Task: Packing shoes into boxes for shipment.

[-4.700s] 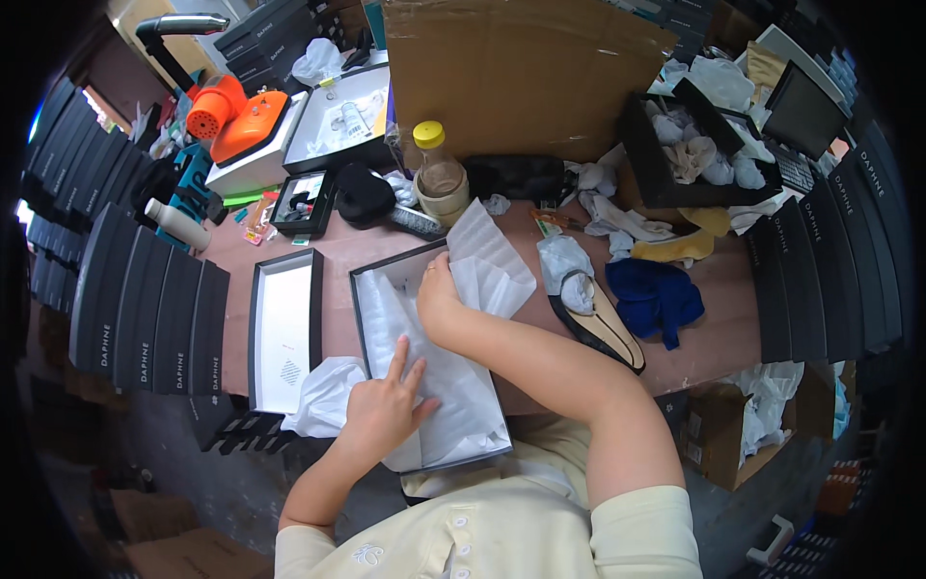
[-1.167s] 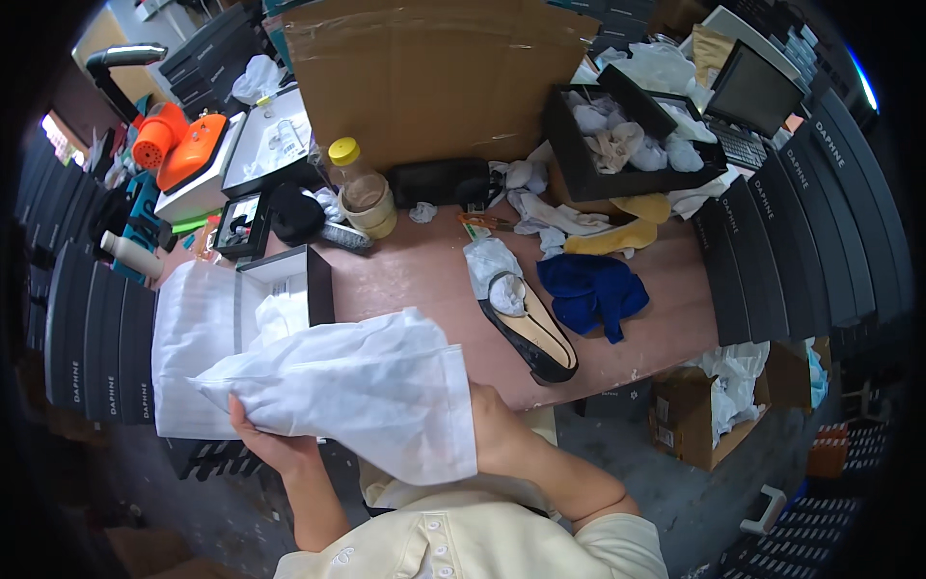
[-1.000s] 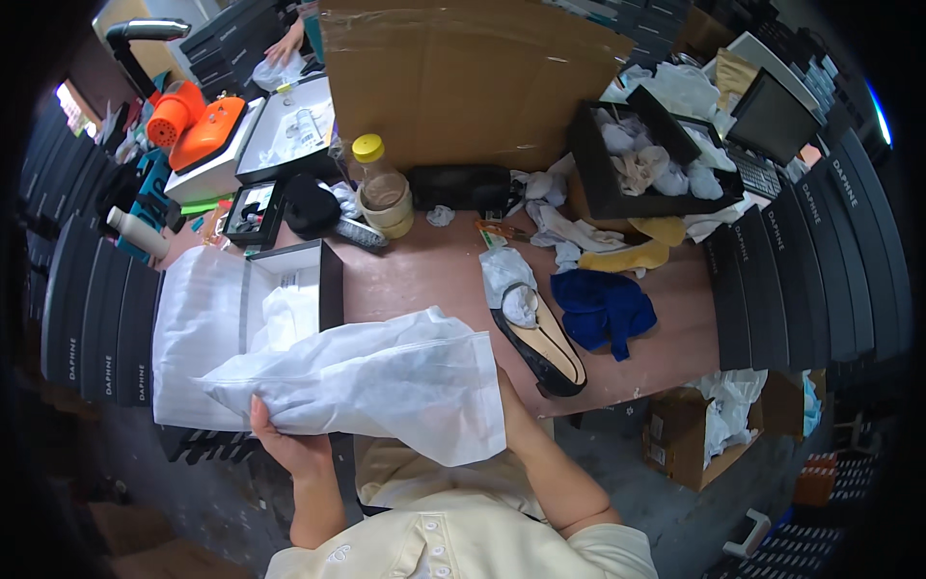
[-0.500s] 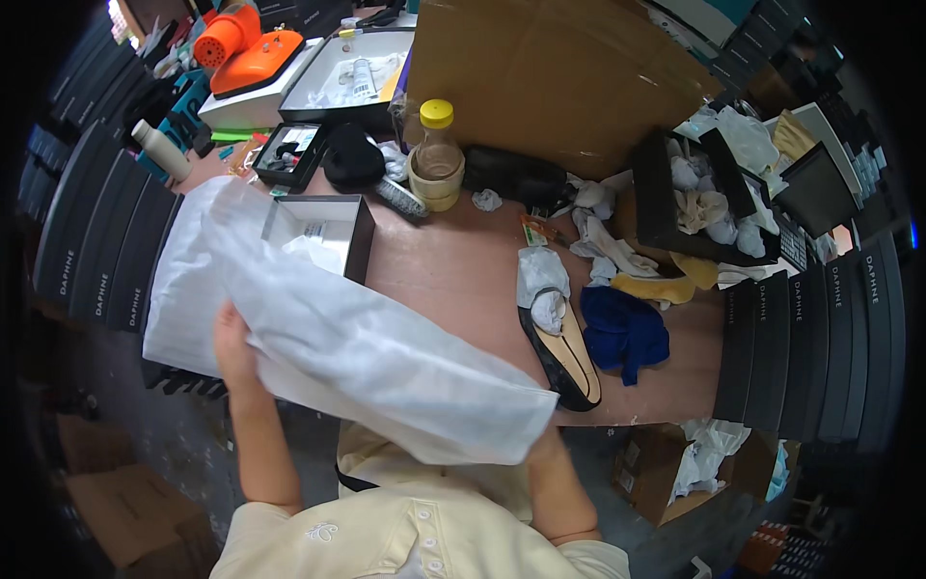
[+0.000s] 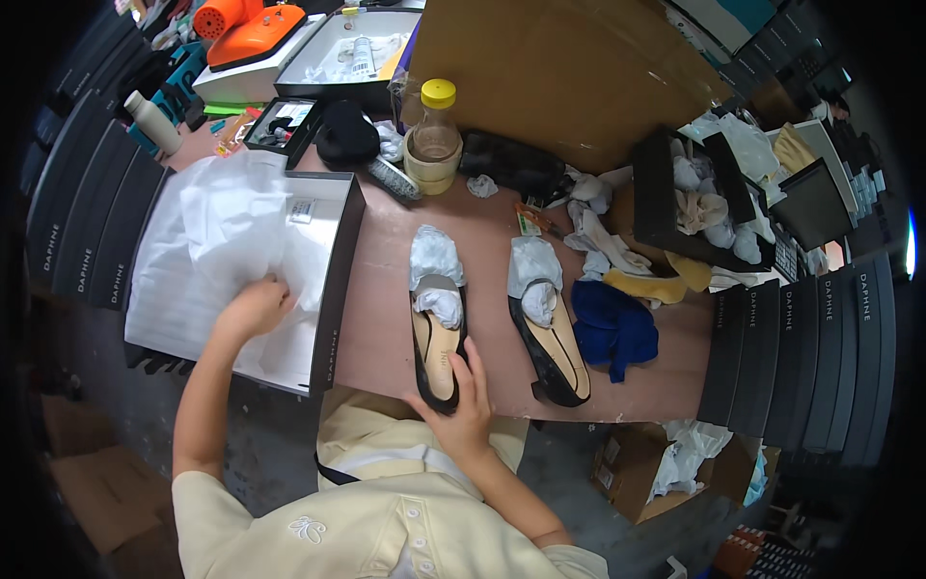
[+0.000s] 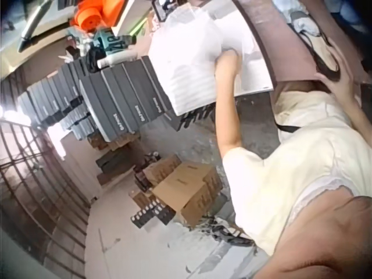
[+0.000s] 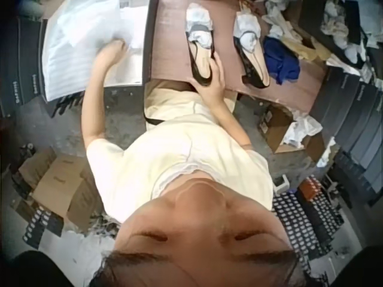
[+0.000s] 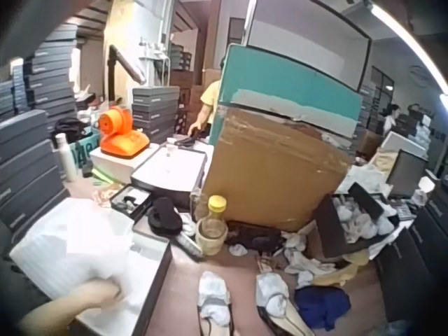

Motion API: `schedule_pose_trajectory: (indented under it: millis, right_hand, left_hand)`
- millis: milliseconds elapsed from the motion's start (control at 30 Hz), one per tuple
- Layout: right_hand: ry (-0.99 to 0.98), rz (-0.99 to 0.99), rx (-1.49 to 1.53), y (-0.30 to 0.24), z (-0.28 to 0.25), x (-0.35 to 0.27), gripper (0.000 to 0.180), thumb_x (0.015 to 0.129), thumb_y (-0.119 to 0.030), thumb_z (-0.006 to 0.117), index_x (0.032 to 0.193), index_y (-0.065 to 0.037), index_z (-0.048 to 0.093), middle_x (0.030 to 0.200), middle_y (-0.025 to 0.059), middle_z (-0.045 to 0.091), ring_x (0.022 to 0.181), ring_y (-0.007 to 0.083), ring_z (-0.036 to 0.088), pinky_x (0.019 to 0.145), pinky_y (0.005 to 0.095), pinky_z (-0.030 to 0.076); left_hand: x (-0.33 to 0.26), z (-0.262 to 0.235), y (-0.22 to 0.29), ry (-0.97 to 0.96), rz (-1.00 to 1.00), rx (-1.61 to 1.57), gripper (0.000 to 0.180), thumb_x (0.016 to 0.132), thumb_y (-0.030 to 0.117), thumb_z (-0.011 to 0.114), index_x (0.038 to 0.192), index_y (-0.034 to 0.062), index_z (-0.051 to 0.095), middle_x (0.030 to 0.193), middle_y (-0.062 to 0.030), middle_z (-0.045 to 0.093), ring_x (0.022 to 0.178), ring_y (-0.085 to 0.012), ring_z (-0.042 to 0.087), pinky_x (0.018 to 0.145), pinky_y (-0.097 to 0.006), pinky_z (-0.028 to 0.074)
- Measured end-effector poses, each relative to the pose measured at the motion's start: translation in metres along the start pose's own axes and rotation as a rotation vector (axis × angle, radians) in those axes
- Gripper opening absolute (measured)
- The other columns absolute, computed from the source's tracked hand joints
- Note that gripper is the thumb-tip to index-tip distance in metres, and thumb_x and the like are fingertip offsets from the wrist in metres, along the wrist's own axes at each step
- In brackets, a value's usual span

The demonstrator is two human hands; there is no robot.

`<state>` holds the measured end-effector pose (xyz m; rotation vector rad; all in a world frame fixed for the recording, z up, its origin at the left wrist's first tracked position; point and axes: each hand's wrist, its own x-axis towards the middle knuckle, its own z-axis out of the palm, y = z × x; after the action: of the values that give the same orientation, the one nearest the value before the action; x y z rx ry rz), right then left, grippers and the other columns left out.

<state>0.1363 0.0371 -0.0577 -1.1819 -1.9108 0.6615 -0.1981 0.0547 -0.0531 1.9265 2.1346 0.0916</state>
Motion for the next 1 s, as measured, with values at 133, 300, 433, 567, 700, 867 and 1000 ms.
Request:
schedule_pose_trajectory:
  millis: [133, 300, 433, 567, 700, 867, 1000]
  right_hand:
    - [-0.225, 0.011, -0.056, -0.003, -0.046, 0.018, 0.049, 0.074, -0.024, 0.070, 0.114, -0.002, 0.054, 0.123, 0.0213, 0.049, 0.107, 0.0361, 0.053, 0.089, 0.0392, 0.045]
    - [-0.359, -0.190, -0.299, 0.008, -0.017, 0.101, 0.038, 0.072, -0.015, 0.065, 0.108, -0.004, 0.057, 0.104, 0.0142, 0.056, 0.092, 0.0322, 0.056, 0.079, 0.0366, 0.046]
    - [-0.751, -0.134, -0.470, 0.012, -0.002, 0.124, 0.037, 0.069, -0.011, 0.065, 0.104, -0.004, 0.058, 0.095, 0.0126, 0.056, 0.085, 0.0307, 0.058, 0.073, 0.0354, 0.047]
    - [-0.378, -0.042, -0.346, 0.007, -0.029, 0.143, 0.040, 0.069, -0.014, 0.067, 0.106, -0.003, 0.056, 0.100, 0.0147, 0.054, 0.085, 0.0322, 0.058, 0.075, 0.0370, 0.047]
    - [-0.290, -0.111, -0.329, 0.056, -0.002, 0.144, 0.039, 0.070, -0.015, 0.066, 0.104, 0.000, 0.055, 0.098, 0.0174, 0.056, 0.088, 0.0348, 0.057, 0.080, 0.0392, 0.044]
    - [-0.243, 0.059, -0.309, 0.038, 0.005, 0.136, 0.030, 0.070, -0.017, 0.069, 0.088, 0.001, 0.053, 0.079, 0.0180, 0.059, 0.076, 0.0344, 0.059, 0.064, 0.0391, 0.045]
    - [-0.158, -0.092, -0.432, 0.016, -0.006, 0.124, 0.020, 0.074, -0.013, 0.068, 0.082, -0.001, 0.054, 0.064, 0.0124, 0.057, 0.055, 0.0273, 0.057, 0.051, 0.0343, 0.044]
  left_hand:
    - [-0.020, -0.042, 0.066, 0.519, 0.118, -0.014, 0.022, 0.077, 0.006, 0.062, 0.098, -0.0008, 0.059, 0.099, -0.0186, 0.055, 0.091, -0.0358, 0.054, 0.082, -0.040, 0.044]
    - [-0.054, 0.004, 0.176, 0.494, 0.097, -1.132, 0.066, 0.074, 0.004, 0.066, 0.131, -0.0014, 0.033, 0.122, -0.0177, 0.042, 0.114, -0.0301, 0.044, 0.097, -0.039, 0.036]
    - [-0.036, 0.077, 0.214, 0.238, -0.230, -1.704, 0.094, 0.073, 0.011, 0.072, 0.141, -0.0007, 0.008, 0.132, -0.0174, 0.032, 0.119, -0.0284, 0.040, 0.099, -0.037, 0.035]
    - [-0.030, 0.086, 0.212, 0.053, -0.271, -1.858, 0.095, 0.072, 0.008, 0.068, 0.142, -0.0016, 0.004, 0.134, -0.0184, 0.031, 0.121, -0.0244, 0.038, 0.100, -0.033, 0.034]
    - [-0.035, 0.087, 0.213, 0.068, -0.121, -1.647, 0.091, 0.068, 0.002, 0.053, 0.142, -0.0030, 0.000, 0.140, -0.0222, 0.025, 0.125, -0.0273, 0.035, 0.102, -0.034, 0.031]
    - [-0.047, 0.085, 0.213, 0.264, 0.096, -1.312, 0.093, 0.064, 0.005, 0.050, 0.141, -0.0079, -0.001, 0.138, -0.0300, 0.026, 0.126, -0.0365, 0.036, 0.103, -0.036, 0.031]
    - [-0.048, 0.070, 0.211, 0.290, 0.102, -1.231, 0.094, 0.064, 0.006, 0.051, 0.140, -0.0089, -0.002, 0.132, -0.0333, 0.032, 0.118, -0.0405, 0.044, 0.098, -0.038, 0.037]
